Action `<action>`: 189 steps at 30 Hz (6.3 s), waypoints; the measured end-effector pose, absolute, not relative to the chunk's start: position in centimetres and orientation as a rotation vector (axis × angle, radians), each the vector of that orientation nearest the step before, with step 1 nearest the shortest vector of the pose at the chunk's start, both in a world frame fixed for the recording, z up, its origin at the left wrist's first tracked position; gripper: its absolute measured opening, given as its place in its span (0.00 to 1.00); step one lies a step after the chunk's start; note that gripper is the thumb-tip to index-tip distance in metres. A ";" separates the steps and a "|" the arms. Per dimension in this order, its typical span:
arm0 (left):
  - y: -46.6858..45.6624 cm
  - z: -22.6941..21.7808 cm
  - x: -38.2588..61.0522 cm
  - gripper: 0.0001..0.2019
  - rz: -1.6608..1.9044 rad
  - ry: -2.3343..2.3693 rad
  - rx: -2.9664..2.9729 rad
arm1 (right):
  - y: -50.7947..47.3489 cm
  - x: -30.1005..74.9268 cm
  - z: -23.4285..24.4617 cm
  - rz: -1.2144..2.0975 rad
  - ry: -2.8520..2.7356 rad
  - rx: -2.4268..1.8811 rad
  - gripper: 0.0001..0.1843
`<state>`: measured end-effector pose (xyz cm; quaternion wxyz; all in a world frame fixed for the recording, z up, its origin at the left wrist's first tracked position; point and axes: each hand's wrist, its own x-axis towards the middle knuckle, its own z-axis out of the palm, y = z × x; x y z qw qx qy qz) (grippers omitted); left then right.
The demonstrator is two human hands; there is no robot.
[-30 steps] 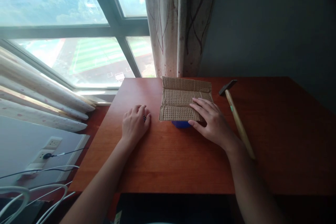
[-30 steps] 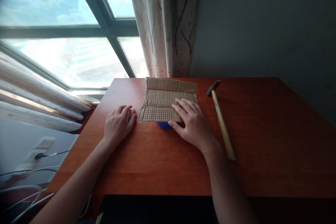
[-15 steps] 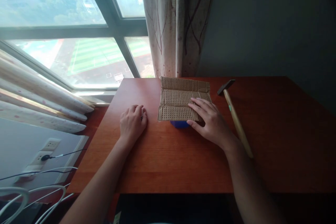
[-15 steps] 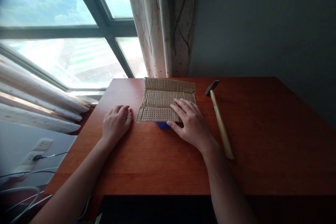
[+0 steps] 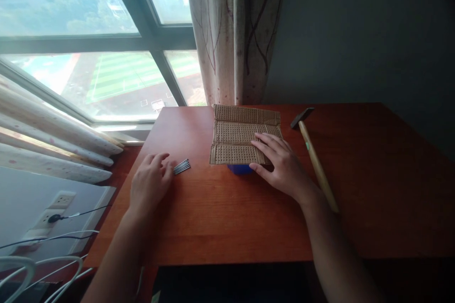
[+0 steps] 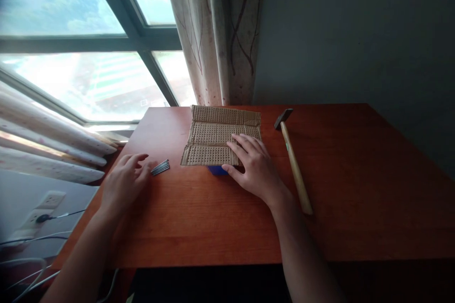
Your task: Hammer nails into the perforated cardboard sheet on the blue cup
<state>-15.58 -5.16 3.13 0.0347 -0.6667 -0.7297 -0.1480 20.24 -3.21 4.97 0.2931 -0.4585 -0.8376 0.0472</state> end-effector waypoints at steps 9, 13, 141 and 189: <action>-6.3 3.4 -17.4 0.16 -0.306 -2.264 -2.270 | -3.3 20.2 5.0 0.138 -2.224 -1.223 0.28; -6.1 3.4 -17.1 0.15 -0.310 -2.243 -2.303 | -3.3 20.2 5.0 0.143 -2.227 -1.221 0.28; -3.0 8.1 1.3 0.03 -1.446 -1.629 -2.889 | -3.0 19.7 6.0 0.098 -2.300 -1.263 0.27; -2.5 6.9 1.0 0.05 -1.444 -1.685 -2.892 | -11.2 27.0 14.8 1.054 -1.684 -1.707 0.19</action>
